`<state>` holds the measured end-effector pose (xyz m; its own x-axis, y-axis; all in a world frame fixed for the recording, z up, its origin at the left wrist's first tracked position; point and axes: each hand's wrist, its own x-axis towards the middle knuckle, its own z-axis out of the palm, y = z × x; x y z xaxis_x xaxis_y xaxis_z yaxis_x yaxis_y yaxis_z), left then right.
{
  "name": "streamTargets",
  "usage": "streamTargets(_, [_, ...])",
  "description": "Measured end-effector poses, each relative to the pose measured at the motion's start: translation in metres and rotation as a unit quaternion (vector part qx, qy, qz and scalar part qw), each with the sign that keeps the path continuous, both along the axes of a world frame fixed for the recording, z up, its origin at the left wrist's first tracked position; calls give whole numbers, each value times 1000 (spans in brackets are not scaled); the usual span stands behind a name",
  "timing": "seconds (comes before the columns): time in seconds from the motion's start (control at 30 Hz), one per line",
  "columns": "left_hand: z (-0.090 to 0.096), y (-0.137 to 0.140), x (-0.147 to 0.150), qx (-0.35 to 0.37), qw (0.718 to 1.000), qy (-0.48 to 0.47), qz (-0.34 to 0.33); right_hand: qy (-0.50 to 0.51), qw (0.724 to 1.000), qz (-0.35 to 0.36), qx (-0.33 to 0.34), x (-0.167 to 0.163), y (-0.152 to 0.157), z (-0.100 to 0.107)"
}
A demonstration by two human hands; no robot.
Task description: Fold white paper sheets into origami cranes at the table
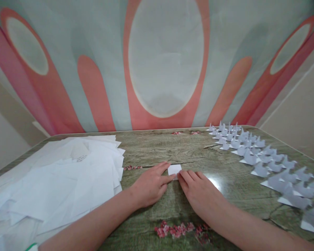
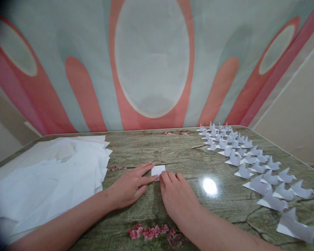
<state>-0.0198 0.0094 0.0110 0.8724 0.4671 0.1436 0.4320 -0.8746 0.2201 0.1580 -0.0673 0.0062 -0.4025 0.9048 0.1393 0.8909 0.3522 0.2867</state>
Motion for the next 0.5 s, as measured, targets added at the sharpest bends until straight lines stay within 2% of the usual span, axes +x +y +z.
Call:
streamTargets(0.2, [-1, 1, 2, -8, 999, -28, 16, 0, 1000, -6, 22, -7, -3, -7])
streamTargets(0.37, [-3, 6, 3, -64, 993, -92, 36, 29, 999, 6, 20, -4, 2, -9])
streamTargets(0.5, [-3, 9, 2, -112, 982, -139, 53, 67, 997, 24, -8, 5, 9, -6])
